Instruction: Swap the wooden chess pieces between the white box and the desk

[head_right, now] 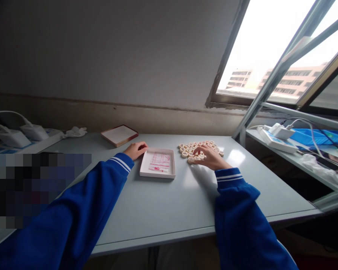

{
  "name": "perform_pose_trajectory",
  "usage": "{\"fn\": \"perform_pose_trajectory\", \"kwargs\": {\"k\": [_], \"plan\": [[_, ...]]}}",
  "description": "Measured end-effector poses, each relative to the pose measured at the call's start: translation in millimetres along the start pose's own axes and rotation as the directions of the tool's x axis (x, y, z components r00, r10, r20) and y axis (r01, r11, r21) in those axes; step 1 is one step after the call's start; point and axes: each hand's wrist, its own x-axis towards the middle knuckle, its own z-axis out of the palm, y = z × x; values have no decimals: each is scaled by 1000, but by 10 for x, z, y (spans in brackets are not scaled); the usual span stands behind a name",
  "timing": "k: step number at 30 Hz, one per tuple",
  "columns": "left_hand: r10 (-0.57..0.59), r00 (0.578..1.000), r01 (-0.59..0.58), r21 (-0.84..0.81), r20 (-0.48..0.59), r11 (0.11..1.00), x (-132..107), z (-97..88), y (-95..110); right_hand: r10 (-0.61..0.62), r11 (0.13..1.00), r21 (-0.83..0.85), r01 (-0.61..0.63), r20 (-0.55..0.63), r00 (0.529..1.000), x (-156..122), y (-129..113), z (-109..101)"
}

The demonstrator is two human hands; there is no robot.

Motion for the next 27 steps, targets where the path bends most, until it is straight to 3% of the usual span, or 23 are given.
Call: {"fn": "perform_pose_trajectory", "kwargs": {"k": [4, 9, 14, 18, 27], "plan": [[1, 1000, -1, 0, 5, 1000, 4, 7, -8, 97, 995, -18, -96, 79, 992, -69, 39, -19], [3, 1000, -3, 5, -2, 1000, 12, 20, -25, 172, 976, -148, -159, 78, 982, -82, 49, 12], [13, 1000, -14, 17, 9, 1000, 14, 27, -33, 110, 990, -89, -106, 42, 993, -80, 8, -15], [11, 1000, -12, 36, 5, 999, 17, 27, -41, 46, 999, 5, -47, 100, 994, -50, -84, 31], [14, 1000, -14, 30, 1, 999, 15, 38, -48, 42, 996, 77, -50, 105, 994, -30, -179, 89]]}}
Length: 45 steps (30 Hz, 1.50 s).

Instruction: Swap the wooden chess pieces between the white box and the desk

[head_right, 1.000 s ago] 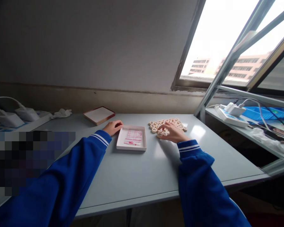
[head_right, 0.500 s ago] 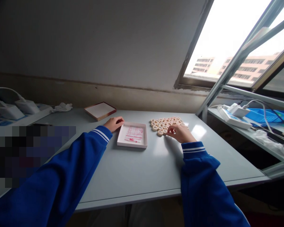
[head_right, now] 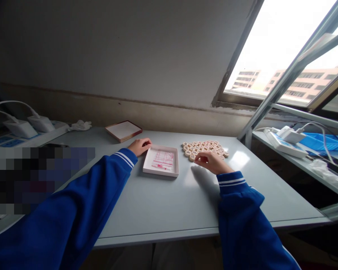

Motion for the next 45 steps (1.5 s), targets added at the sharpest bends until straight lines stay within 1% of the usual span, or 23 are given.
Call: {"fn": "perform_pose_trajectory", "kwargs": {"k": [2, 4, 7, 9, 12, 14, 17, 19, 22, 25, 28, 30, 31, 33, 34, 35, 36, 37, 39, 41, 42, 43, 45], "plan": [[-2, 1000, 2, -2, -5, 1000, -6, -5, 10, -1, 999, 42, 2, -12, 1000, -7, -29, -29], [-2, 1000, 2, -6, -2, 1000, -10, -13, 20, -30, 996, 87, 32, -25, 999, 25, -102, -51], [-5, 1000, 5, -10, 10, 1000, -12, -26, 29, -109, 988, 104, 115, -63, 992, 169, -323, -58], [-7, 1000, 7, -15, 20, 1000, -12, -32, 32, -174, 982, 61, 178, -60, 983, 315, -522, -32], [2, 1000, -1, -33, 31, 999, -13, -37, 35, -273, 961, -38, 275, 57, 960, 540, -787, 78], [11, 999, -9, -47, 37, 999, -11, -39, 35, -301, 947, -73, 313, 136, 944, 647, -887, 192], [19, 999, -17, -58, 45, 998, -3, -36, 29, -296, 952, -32, 306, 168, 940, 709, -925, 350], [22, 999, -19, -58, 46, 998, 3, -32, 22, -270, 962, 2, 274, 173, 947, 699, -919, 398], [28, 999, -25, -64, 40, 998, 7, -28, 12, -228, 973, 9, 230, 190, 955, 667, -923, 392], [31, 999, -29, -66, 35, 997, 6, -28, 3, -245, 968, -10, 251, 182, 952, 653, -933, 365], [33, 999, -32, -55, 29, 998, 8, -30, -6, -266, 962, -20, 272, 155, 952, 640, -911, 305], [36, 999, -35, -40, 17, 999, 13, -33, -14, -271, 962, -2, 272, 72, 960, 597, -877, 198], [37, 999, -37, -28, 10, 999, 16, -35, -19, -270, 962, 26, 270, -5, 963, 557, -855, 121], [28, 1000, -28, 7, -6, 1000, 22, -39, -33, -216, 962, 121, 246, -218, 952, 439, -803, -53], [22, 1000, -22, 26, -11, 999, 26, -41, -41, -154, 956, 191, 224, -323, 934, 364, -769, -131], [18, 1000, -17, 45, -18, 999, 29, -41, -50, -78, 943, 267, 197, -398, 914, 281, -725, -190], [20, 999, -19, 63, -26, 998, 32, -40, -59, -3, 927, 337, 167, -436, 900, 195, -672, -221], [31, 999, -28, 79, -40, 997, 35, -39, -69, 61, 912, 388, 128, -439, 896, 110, -606, -222], [75, 993, -66, 95, -91, 993, 37, -33, -83, 124, 910, 414, 34, -351, 928, -55, -446, -140], [121, 976, -102, 107, -183, 989, 33, -29, -85, 149, 946, 318, -70, -232, 961, -203, -270, 0], [141, 961, -116, 116, -238, 986, 29, -31, -79, 165, 964, 241, -114, -202, 965, -270, -188, 65], [160, 943, -127, 129, -292, 984, 23, -36, -68, 177, 976, 163, -146, -197, 964, -331, -118, 112], [194, 901, -142, 160, -388, 977, 9, -58, -35, 165, 986, 41, -160, -242, 956, -421, -21, 139]]}}
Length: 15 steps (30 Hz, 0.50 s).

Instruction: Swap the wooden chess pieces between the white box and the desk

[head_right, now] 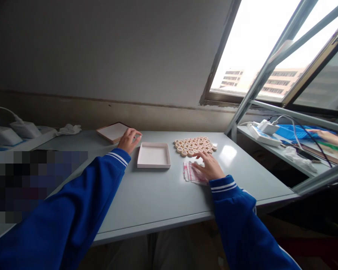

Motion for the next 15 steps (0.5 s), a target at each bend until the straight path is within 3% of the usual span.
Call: {"fn": "perform_pose_trajectory", "kwargs": {"k": [2, 4, 8, 12, 15], "plan": [[21, 996, -20, 12, -84, 1000, 6, -39, 38, -62, 998, -23, 62, 17, 998, -19, 39, -61], [40, 988, -38, 15, -147, 999, 11, -77, 70, -131, 991, 27, 128, 152, 980, 12, 20, -140], [114, 967, -115, 7, -227, 993, 9, -122, 104, -175, 985, 88, 152, 437, 882, 130, -119, -207], [192, 954, -190, 32, -230, 981, -8, -148, 135, -118, 992, 43, 116, 610, 784, 218, -293, -201], [222, 955, -217, 46, -198, 975, -20, -164, 172, -165, 983, 49, 177, 657, 735, 290, -442, -249]]}}
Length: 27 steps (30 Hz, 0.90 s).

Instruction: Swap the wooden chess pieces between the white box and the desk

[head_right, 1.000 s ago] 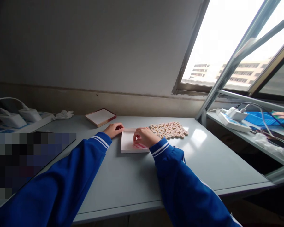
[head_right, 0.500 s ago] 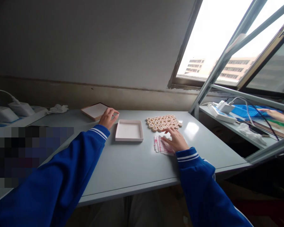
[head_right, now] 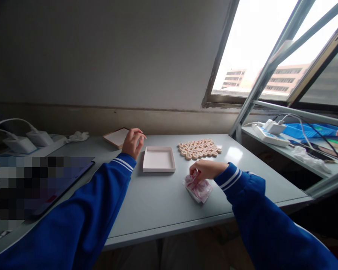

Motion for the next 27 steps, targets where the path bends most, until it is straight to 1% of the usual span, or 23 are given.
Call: {"fn": "perform_pose_trajectory", "kwargs": {"k": [2, 4, 6, 7, 9, 10, 11, 13, 15, 17, 19, 21, 25, 27], "plan": [[12, 1000, -12, 1, 21, 1000, 1, -9, 31, -96, 995, 28, 97, -27, 995, 56, -110, -106], [4, 999, -4, 7, 47, 1000, 2, -16, 62, -168, 980, 86, 178, -118, 979, 169, -225, -216], [1, 997, -2, 11, 71, 1000, 2, -21, 87, -152, 969, 155, 190, -228, 962, 355, -325, -278], [7, 997, -8, 10, 80, 1000, 2, -22, 96, -131, 965, 184, 186, -275, 952, 468, -363, -277], [34, 995, -34, 4, 93, 999, 1, -17, 105, -91, 965, 200, 169, -348, 933, 708, -412, -206], [47, 994, -48, 3, 100, 999, 1, -11, 105, -78, 973, 173, 153, -380, 922, 820, -423, -143], [61, 992, -62, 7, 109, 998, 1, -3, 102, -53, 987, 118, 109, -405, 913, 918, -426, -71], [85, 986, -90, 28, 145, 996, 0, 18, 96, -4, 999, -31, -11, -449, 893, 1058, -417, 75], [112, 970, -126, 56, 214, 990, -4, 41, 96, 2, 985, -150, -83, -474, 881, 1119, -394, 181], [139, 947, -165, 69, 291, 984, -13, 54, 105, -23, 976, -201, -84, -479, 878, 1127, -369, 224], [163, 928, -197, 70, 336, 978, -24, 56, 123, -44, 974, -215, -69, -480, 876, 1120, -344, 223], [188, 918, -229, 78, 349, 970, -35, 48, 141, -67, 973, -224, -50, -485, 872, 1122, -323, 210], [247, 898, -304, 108, 366, 946, -53, 24, 180, -144, 977, -211, 41, -501, 853, 1160, -298, 229], [269, 887, -331, 110, 376, 937, -58, 12, 201, -169, 974, -217, 66, -497, 851, 1171, -293, 238]]}}
